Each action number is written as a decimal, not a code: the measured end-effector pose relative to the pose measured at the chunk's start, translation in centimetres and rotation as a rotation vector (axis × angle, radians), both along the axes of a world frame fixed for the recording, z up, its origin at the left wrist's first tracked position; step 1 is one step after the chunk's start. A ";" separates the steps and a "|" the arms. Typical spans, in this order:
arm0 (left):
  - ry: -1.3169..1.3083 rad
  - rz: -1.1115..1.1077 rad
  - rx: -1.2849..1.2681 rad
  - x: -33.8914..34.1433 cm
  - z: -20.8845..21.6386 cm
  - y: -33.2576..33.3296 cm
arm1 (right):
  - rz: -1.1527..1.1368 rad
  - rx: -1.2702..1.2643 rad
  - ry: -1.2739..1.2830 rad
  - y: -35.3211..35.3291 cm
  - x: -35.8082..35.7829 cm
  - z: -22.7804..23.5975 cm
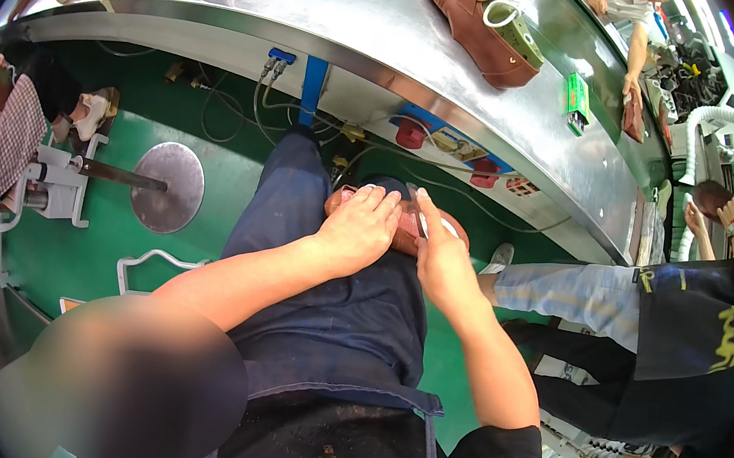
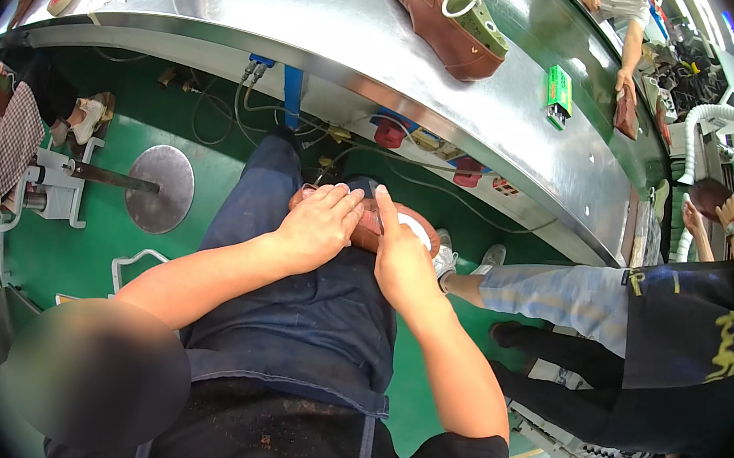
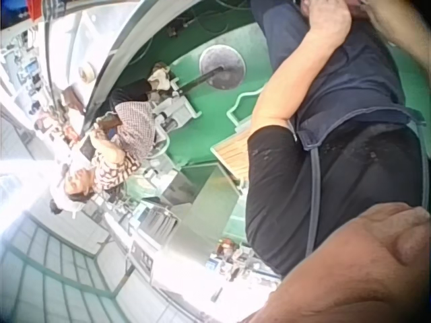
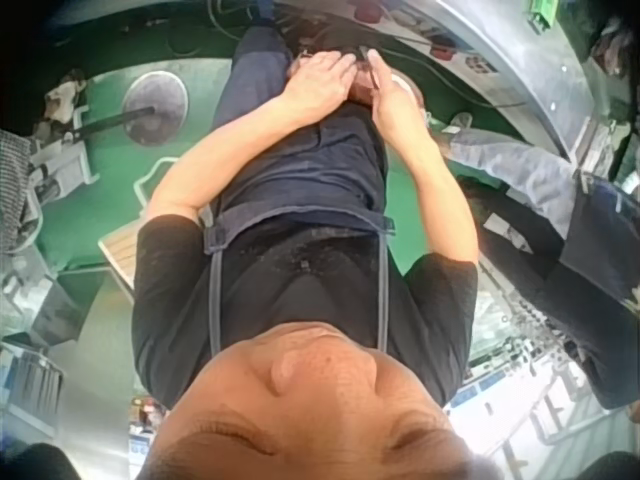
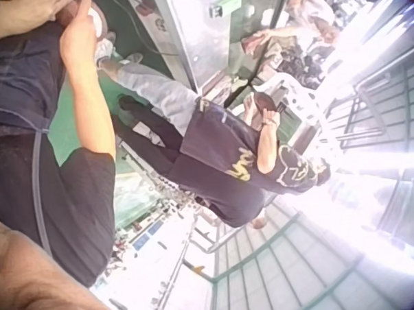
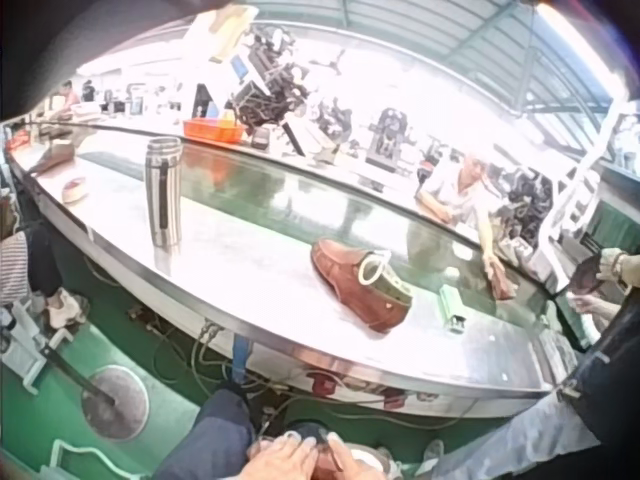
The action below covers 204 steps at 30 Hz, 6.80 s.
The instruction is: Applying glue and components to a shoe sole using various tools in a manufacturing setting.
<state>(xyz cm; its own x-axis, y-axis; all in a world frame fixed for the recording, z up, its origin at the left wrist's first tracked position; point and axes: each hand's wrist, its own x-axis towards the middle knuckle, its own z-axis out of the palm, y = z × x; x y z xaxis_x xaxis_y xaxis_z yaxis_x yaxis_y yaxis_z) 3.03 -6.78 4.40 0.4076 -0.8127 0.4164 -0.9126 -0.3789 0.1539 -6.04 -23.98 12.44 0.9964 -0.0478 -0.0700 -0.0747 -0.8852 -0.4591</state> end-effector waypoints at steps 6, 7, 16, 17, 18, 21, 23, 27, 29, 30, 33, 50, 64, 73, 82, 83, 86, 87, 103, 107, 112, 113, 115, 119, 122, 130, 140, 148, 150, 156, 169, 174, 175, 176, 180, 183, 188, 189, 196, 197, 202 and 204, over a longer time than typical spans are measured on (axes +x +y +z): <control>0.217 -0.017 -0.098 0.2 0.8 0.2 | -0.095 0.087 -0.041 1.7 -0.7 -0.2; 0.292 -0.029 -0.079 0.5 1.1 0.3 | -0.130 0.063 0.168 1.6 -0.8 -0.2; 0.937 0.020 -0.129 4.2 2.7 5.2 | -0.301 0.563 0.335 1.6 -0.4 2.4; 1.217 0.036 -0.277 4.1 1.8 5.7 | -0.309 0.739 0.509 2.1 0.0 3.4; 1.192 0.038 -0.276 3.9 1.4 5.7 | -0.257 0.803 0.571 1.7 0.0 2.9; 1.242 0.047 -0.395 3.5 0.5 5.6 | -0.216 1.071 0.613 2.0 0.6 2.5; 1.337 0.032 -0.455 3.2 0.1 5.4 | -0.206 1.112 0.629 2.1 1.5 1.8; 1.199 0.024 -0.415 3.1 -0.7 5.6 | -0.242 1.191 0.756 2.2 3.7 1.9; 1.229 0.024 -0.409 3.2 -0.6 5.7 | -0.240 0.971 0.863 2.1 4.3 3.1; 1.256 0.026 -0.400 3.2 -0.5 5.8 | -0.216 0.887 0.801 2.6 4.0 2.5; 1.198 0.017 -0.369 3.6 -0.2 5.8 | -0.205 0.733 0.741 3.6 3.4 2.7; 0.459 -0.163 -0.232 4.3 -0.9 6.4 | 0.051 0.221 -0.010 2.6 2.3 3.1; 0.422 -0.149 -0.268 4.5 -2.2 6.9 | 0.084 0.024 0.173 5.1 2.9 1.6; 0.727 0.024 -0.374 2.6 -2.6 6.7 | 0.113 0.065 -0.052 5.7 2.3 -0.5; 0.908 0.075 -0.348 3.1 -1.4 6.2 | -0.071 0.278 -0.202 4.6 1.3 -0.4; 0.908 0.065 -0.345 3.3 -1.1 6.2 | -0.079 0.276 -0.206 3.9 0.9 -0.3; 0.737 0.053 0.012 4.1 2.2 4.8 | -0.404 0.555 0.017 0.4 -1.0 -0.4; 0.738 0.054 0.014 3.9 2.7 4.1 | -0.533 0.705 0.203 0.4 -0.7 1.8; 0.452 -0.056 0.081 0.8 2.2 -3.2 | -0.580 1.665 0.414 -1.8 -4.4 -0.4; 0.467 -0.056 0.106 0.7 2.3 -3.2 | -0.667 1.174 0.447 -1.2 -3.8 1.1; 0.470 -0.052 0.100 0.5 2.6 -3.4 | -0.368 0.203 0.055 1.2 -5.4 -3.0; 0.473 -0.056 0.099 0.5 2.5 -3.4 | -0.370 0.180 0.051 1.1 -5.7 -3.3; 0.442 -0.047 0.071 0.6 2.4 -3.4 | -0.368 0.156 0.050 1.2 -5.4 -2.5; 0.453 -0.043 0.077 0.6 2.6 -3.2 | -0.423 0.763 0.330 -1.4 -4.8 -0.1; 0.440 -0.047 0.069 0.7 2.4 -2.9 | -0.568 1.132 0.385 -1.4 -4.3 1.2; 0.508 -0.065 0.068 0.6 2.6 -3.0 | -0.708 1.230 0.400 0.0 -3.6 1.3; 0.462 -0.033 0.092 0.4 2.9 -2.9 | -0.316 0.403 0.461 -2.9 -4.4 3.2; 0.404 -0.046 0.030 0.0 1.5 -3.1 | -0.341 0.337 -0.136 -1.9 -1.6 3.8; 0.411 -0.049 0.043 0.0 2.2 -3.2 | -0.004 -0.044 -0.309 -2.3 -1.0 0.8; 0.417 -0.053 0.048 0.5 2.0 -2.5 | -0.317 0.300 -0.141 -1.9 -0.7 4.2; 0.420 -0.360 0.051 1.3 3.1 0.0 | -0.457 0.344 0.127 -2.1 -3.8 0.6; 0.340 -0.432 0.145 1.3 1.6 -0.6 | -0.535 0.668 0.355 -0.7 -5.4 -1.2; 0.299 -0.422 0.179 1.3 1.8 -0.8 | -0.504 0.671 0.380 -0.3 -5.6 -1.7; 0.335 -0.420 0.189 1.1 1.9 -0.7 | -0.535 0.752 0.395 0.1 -5.8 -2.3; 0.431 -0.366 0.065 -0.1 1.4 0.6 | -0.540 0.911 0.470 1.2 -5.4 -2.9; 0.472 -0.113 -0.443 -2.7 1.5 2.9 | -0.510 0.948 0.427 0.6 -4.2 -1.7; 1.295 0.535 -0.658 -6.2 -4.1 4.5 | -0.146 0.754 0.350 0.4 0.1 3.4; 1.582 0.538 -0.651 -6.1 -4.9 4.8 | -0.095 0.632 0.439 0.8 1.5 4.4; 1.897 0.414 -0.666 -5.5 -3.8 5.0 | 0.168 0.319 0.018 5.0 7.5 7.1; 1.878 0.428 -0.642 -5.5 -3.9 5.0 | 0.184 0.309 -0.090 5.3 7.8 6.5; 1.815 0.468 -0.529 -5.0 -2.3 5.1 | 0.283 -0.066 0.356 5.2 7.5 3.7; 1.832 0.464 -0.523 -5.1 -2.7 5.1 | 0.297 -0.056 0.341 5.8 8.0 4.7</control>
